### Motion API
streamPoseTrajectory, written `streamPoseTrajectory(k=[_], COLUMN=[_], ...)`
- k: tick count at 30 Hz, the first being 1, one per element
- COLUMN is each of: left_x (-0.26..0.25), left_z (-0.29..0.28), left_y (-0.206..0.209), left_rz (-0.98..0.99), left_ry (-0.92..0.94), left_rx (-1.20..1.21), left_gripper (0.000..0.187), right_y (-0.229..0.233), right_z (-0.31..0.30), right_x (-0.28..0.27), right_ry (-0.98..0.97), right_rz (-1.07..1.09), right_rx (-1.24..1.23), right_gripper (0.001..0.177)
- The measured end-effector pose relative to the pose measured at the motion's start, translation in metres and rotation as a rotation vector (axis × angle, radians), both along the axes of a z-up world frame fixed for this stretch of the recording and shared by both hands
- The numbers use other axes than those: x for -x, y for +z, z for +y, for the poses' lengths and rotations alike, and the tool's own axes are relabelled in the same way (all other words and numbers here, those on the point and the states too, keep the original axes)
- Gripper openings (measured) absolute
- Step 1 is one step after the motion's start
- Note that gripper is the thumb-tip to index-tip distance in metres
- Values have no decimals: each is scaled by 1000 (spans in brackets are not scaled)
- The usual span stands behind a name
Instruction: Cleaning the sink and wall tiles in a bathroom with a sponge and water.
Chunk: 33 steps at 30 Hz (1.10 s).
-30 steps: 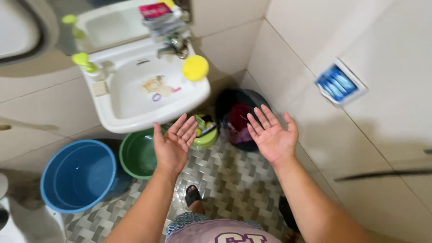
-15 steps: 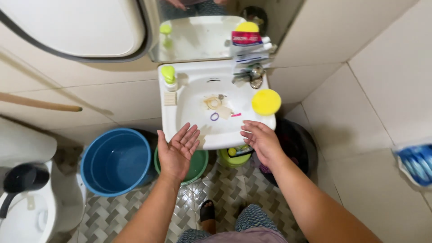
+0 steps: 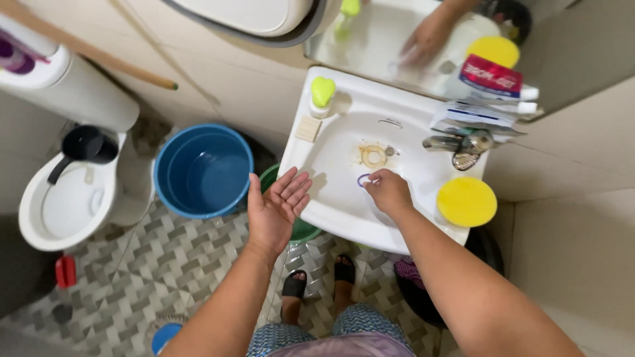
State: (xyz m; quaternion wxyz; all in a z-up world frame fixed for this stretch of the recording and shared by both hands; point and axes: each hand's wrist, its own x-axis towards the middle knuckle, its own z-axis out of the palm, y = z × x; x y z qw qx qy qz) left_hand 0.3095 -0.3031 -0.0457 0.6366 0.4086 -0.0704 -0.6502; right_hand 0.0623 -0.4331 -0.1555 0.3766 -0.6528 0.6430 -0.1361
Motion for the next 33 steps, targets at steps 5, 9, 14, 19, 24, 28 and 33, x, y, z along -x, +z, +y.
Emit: streamPoseTrajectory(k=[5, 9, 14, 19, 24, 28, 33], left_x=[-3, -11, -22, -26, -27, -29, -18], left_z=[15, 23, 26, 28, 29, 28, 20], left_y=[5, 10, 24, 26, 28, 27, 23], left_rz=[-12, 8, -2, 16, 3, 39, 83], left_ry=[98, 167, 236, 279, 268, 256, 204], left_rx=[-24, -4, 26, 47, 72, 71, 97], left_gripper=[101, 101, 100, 100, 99, 99, 100], right_y=[1, -22, 59, 98, 91, 95, 81], right_z=[-9, -11, 5, 10, 6, 13, 5], right_x=[-10, -10, -68, -116, -136, -127, -69], right_ry=[101, 227, 251, 369, 459, 478, 288], right_rz=[196, 204, -107, -300, -209, -167, -363], right_rx=[-44, 98, 223, 410, 441, 523, 241], right_gripper=[25, 16, 16, 12, 9, 8, 20])
